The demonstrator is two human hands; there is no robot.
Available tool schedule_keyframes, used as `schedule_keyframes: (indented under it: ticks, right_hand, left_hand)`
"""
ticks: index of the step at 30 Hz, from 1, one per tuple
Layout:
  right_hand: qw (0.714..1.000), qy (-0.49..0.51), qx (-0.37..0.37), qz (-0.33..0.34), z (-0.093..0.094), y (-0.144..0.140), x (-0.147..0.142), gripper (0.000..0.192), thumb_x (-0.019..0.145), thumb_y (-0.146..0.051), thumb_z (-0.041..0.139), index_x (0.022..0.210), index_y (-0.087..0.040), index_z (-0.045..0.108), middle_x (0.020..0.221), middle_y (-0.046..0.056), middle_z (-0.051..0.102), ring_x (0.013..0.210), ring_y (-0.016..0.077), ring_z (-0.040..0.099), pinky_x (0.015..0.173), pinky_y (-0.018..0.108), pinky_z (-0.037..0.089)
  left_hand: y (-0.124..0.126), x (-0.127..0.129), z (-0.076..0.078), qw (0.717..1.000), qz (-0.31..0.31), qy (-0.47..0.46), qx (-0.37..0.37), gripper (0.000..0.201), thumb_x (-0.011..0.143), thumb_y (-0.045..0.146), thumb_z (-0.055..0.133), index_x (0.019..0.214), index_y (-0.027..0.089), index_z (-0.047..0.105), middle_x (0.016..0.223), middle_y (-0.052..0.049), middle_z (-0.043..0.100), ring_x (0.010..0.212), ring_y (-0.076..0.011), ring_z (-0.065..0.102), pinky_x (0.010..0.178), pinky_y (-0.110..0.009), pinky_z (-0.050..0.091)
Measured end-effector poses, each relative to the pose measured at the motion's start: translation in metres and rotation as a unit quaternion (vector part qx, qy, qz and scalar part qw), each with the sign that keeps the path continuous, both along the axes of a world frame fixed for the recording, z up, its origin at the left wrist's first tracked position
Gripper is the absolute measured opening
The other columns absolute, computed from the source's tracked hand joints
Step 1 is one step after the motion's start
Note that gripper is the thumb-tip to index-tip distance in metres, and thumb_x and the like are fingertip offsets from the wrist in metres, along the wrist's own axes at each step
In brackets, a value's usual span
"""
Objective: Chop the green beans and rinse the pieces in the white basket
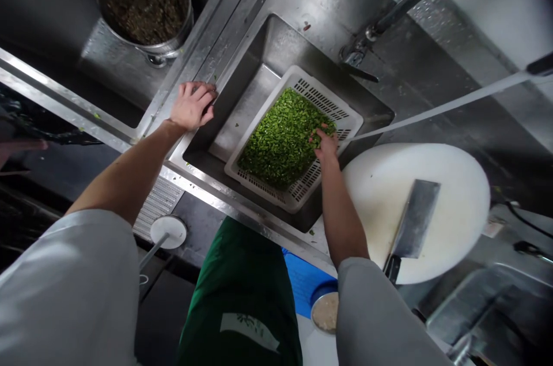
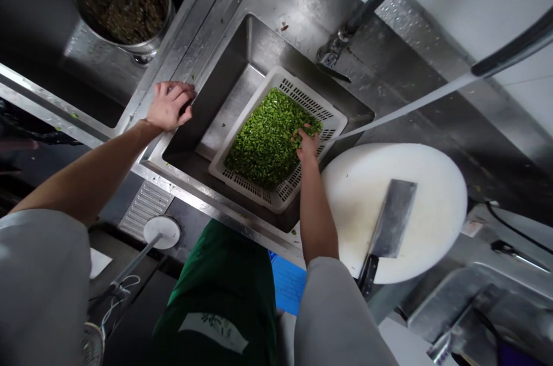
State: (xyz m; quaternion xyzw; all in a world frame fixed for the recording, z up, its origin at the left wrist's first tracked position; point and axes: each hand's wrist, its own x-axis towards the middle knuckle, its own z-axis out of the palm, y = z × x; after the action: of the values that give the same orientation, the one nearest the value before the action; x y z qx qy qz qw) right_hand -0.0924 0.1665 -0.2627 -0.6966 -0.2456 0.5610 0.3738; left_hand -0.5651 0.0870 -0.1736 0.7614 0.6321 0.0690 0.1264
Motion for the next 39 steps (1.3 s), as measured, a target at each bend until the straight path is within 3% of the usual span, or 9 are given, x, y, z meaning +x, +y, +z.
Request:
schedule_keyframes:
  ticks: [3, 8, 14, 17, 20, 25, 30, 34, 39]
  right_hand:
    - [0.984, -0.106, -0.038, 0.136, -0.002, -0.003, 0.006, 0.043, 0.079, -0.037, 0.091, 0.112, -0.025, 0.066, 0.095, -0.002, 0.074, 0.089, 0.019, 0.072, 0.076, 0.035, 0.068]
    - [0.853, -0.38, -0.042, 0.354, -0.005, -0.018, 0.008, 0.032, 0.098, -0.035, 0.066, 0.118, -0.013, 0.077, 0.126, 0.02, 0.076, 0.131, 0.0335, 0.068, 0.12, 0.051, 0.051]
    - [0.756, -0.375, -0.097, 0.527, -0.022, -0.106, -0.026, 0.092, 0.086, -0.054, 0.087, 0.165, -0.026, 0.05, 0.181, 0.023, 0.021, 0.162, 0.0526, 0.034, 0.127, 0.067, 0.038]
    - [0.733, -0.345, -0.138, 0.57, -0.032, -0.15, -0.036, 0.099, 0.083, -0.057, 0.088, 0.167, -0.025, 0.046, 0.179, 0.026, 0.022, 0.161, 0.0572, 0.032, 0.122, 0.07, 0.042]
    - [0.763, -0.307, -0.16, 0.546, -0.041, -0.172, -0.033, 0.094, 0.079, -0.05, 0.091, 0.161, -0.023, 0.053, 0.176, 0.027, 0.03, 0.154, 0.0509, 0.047, 0.123, 0.063, 0.043]
    - [0.918, -0.197, -0.194, 0.286, -0.046, -0.167, -0.015, 0.073, 0.074, -0.043, 0.089, 0.138, -0.015, 0.069, 0.136, 0.021, 0.073, 0.125, 0.0368, 0.072, 0.101, 0.047, 0.062]
    - [0.97, -0.113, -0.179, 0.119, -0.042, -0.131, 0.001, 0.061, 0.085, -0.055, 0.073, 0.134, -0.02, 0.064, 0.098, 0.004, 0.078, 0.079, 0.022, 0.074, 0.06, 0.033, 0.063]
    - [0.992, -0.005, -0.125, -0.023, -0.041, -0.094, -0.003, 0.042, 0.084, -0.057, 0.07, 0.109, -0.023, 0.065, 0.087, -0.001, 0.073, 0.071, 0.0162, 0.071, 0.059, 0.027, 0.061]
    - [0.983, -0.159, -0.064, 0.071, -0.044, -0.065, -0.009, 0.055, 0.079, -0.043, 0.073, 0.129, -0.022, 0.063, 0.12, 0.007, 0.075, 0.112, 0.0241, 0.074, 0.086, 0.038, 0.066]
  left_hand:
    - [0.0, 0.0, 0.0, 1.0, 0.007, -0.024, 0.009, 0.053, 0.105, 0.054, 0.046, 0.139, 0.02, 0.066, 0.155, -0.011, 0.063, 0.147, -0.0366, 0.044, 0.119, -0.064, 0.032]
    - [0.0, 0.0, 0.001, 1.0, 0.002, -0.031, 0.005, 0.051, 0.103, 0.051, 0.05, 0.141, 0.019, 0.065, 0.156, -0.011, 0.062, 0.146, -0.0378, 0.044, 0.12, -0.067, 0.032]
    - [0.0, 0.002, 0.003, 1.0, 0.005, -0.018, 0.01, 0.049, 0.103, 0.046, 0.049, 0.14, 0.019, 0.067, 0.157, -0.016, 0.063, 0.146, -0.0447, 0.048, 0.117, -0.071, 0.034]
    - [0.0, 0.004, 0.003, 0.999, 0.014, -0.038, 0.002, 0.049, 0.1, 0.045, 0.053, 0.141, 0.02, 0.067, 0.155, -0.018, 0.063, 0.147, -0.0476, 0.049, 0.119, -0.072, 0.034]
    - [0.0, 0.005, 0.001, 0.999, 0.014, -0.053, -0.001, 0.051, 0.099, 0.045, 0.055, 0.142, 0.021, 0.067, 0.155, -0.019, 0.063, 0.148, -0.0496, 0.049, 0.12, -0.075, 0.032]
    - [0.0, 0.004, 0.002, 0.998, 0.011, -0.056, 0.002, 0.049, 0.099, 0.043, 0.054, 0.142, 0.022, 0.068, 0.154, -0.018, 0.064, 0.147, -0.0488, 0.05, 0.12, -0.076, 0.033]
    - [-0.001, 0.004, 0.004, 0.999, 0.015, -0.045, -0.006, 0.049, 0.101, 0.043, 0.051, 0.141, 0.022, 0.068, 0.156, -0.018, 0.064, 0.147, -0.0486, 0.05, 0.12, -0.076, 0.034]
    - [-0.001, 0.003, 0.003, 0.999, 0.014, -0.051, 0.002, 0.05, 0.098, 0.045, 0.054, 0.143, 0.025, 0.067, 0.155, -0.016, 0.065, 0.148, -0.0487, 0.05, 0.12, -0.075, 0.034]
    - [-0.001, 0.001, -0.001, 0.998, 0.012, -0.053, 0.016, 0.05, 0.099, 0.047, 0.055, 0.142, 0.025, 0.066, 0.153, -0.016, 0.066, 0.147, -0.0478, 0.05, 0.119, -0.074, 0.035]
